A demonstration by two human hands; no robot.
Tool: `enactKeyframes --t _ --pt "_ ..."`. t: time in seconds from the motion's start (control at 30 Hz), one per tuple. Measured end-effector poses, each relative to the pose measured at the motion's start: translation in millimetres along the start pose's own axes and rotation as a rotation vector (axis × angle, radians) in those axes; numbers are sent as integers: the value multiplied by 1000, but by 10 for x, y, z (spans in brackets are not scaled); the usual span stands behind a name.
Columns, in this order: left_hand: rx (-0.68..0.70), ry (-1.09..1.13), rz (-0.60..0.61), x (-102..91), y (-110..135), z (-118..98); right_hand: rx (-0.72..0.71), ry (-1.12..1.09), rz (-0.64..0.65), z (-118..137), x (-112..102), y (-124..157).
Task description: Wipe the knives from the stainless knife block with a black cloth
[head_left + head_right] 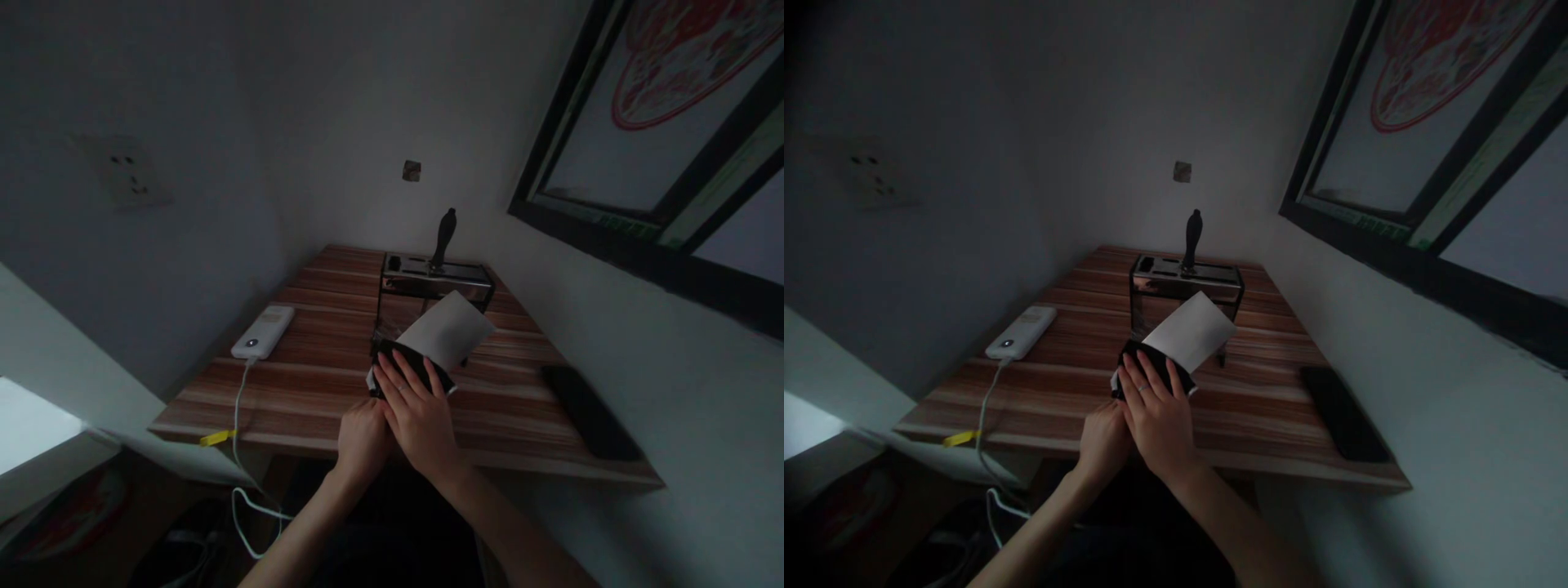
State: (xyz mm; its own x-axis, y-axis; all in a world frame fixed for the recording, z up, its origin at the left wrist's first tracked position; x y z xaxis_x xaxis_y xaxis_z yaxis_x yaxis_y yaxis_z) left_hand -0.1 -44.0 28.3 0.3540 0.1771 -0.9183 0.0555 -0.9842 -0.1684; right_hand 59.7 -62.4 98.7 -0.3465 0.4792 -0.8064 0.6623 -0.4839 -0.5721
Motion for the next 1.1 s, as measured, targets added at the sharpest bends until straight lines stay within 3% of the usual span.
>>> enactKeyframes --t 0.4,0.9,1.1 --pt "-13 42 -16 -55 -4 -1 -10 42 21 -98 -44 -29" --pt "-6 -14 8 -51 -5 -41 146 183 -96 -834 -480 -121" --pt "-7 -12 13 -60 -4 -47 179 213 -142 -997 -572 -118"
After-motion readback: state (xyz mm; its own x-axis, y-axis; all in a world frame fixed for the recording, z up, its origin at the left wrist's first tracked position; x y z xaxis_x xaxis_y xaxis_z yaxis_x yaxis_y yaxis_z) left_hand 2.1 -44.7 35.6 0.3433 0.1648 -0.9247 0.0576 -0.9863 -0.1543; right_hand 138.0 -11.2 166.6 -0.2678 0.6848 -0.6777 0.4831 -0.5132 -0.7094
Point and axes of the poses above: each hand's wrist, its own y-axis away from the middle knuckle, its own x-axis out of the palm, z = x × y, the point moved 8 cm from there along -y, towards the middle knuckle, and after that the axes turned 9 degrees about -x, right-handed, at the moved point
